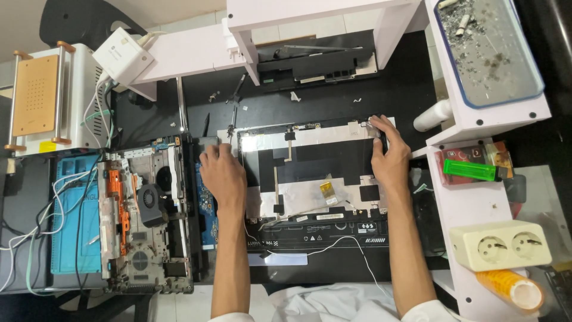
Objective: The recorder is assembling internal laptop components, connecting ribbon cables and securing adhesive tape inside the chassis.
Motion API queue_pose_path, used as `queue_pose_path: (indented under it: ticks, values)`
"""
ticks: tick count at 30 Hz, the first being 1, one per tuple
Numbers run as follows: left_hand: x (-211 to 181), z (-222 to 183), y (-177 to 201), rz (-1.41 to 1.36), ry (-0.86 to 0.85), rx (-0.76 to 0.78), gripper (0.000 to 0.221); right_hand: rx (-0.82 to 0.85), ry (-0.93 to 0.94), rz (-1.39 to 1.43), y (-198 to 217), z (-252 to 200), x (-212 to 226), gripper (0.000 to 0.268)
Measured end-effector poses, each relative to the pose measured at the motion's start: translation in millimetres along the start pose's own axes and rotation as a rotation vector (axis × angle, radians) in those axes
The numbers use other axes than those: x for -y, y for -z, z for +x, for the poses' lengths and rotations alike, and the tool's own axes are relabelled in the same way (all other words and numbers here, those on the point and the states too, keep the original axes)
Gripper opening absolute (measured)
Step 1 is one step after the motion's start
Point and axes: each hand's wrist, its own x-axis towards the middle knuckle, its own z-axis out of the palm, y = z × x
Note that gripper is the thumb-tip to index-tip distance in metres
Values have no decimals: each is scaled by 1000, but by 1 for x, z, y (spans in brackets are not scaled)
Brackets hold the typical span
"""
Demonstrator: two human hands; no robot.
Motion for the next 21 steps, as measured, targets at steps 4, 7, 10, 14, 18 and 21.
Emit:
queue_pose_path:
  ticks: [4,7,10,14,18,21]
  values:
    - [5,-3,6,177,14,28,21,-4,62,24,0,-1,-2,42]
    - [10,-1,3,162,3,48,19,-7,67,18,0,-1,-1,42]
    - [12,-3,3,70,21,44,18,-8,57,9,0,-1,1,41]
    - [-3,-6,17,-24,32,50,16,-15,73,0,0,0,0,39]
    - [-5,-4,22,-18,46,89,16,-14,60,17,-1,0,-2,40]
    - [-4,-4,26,-49,51,63,15,-19,75,20,-1,0,-3,41]
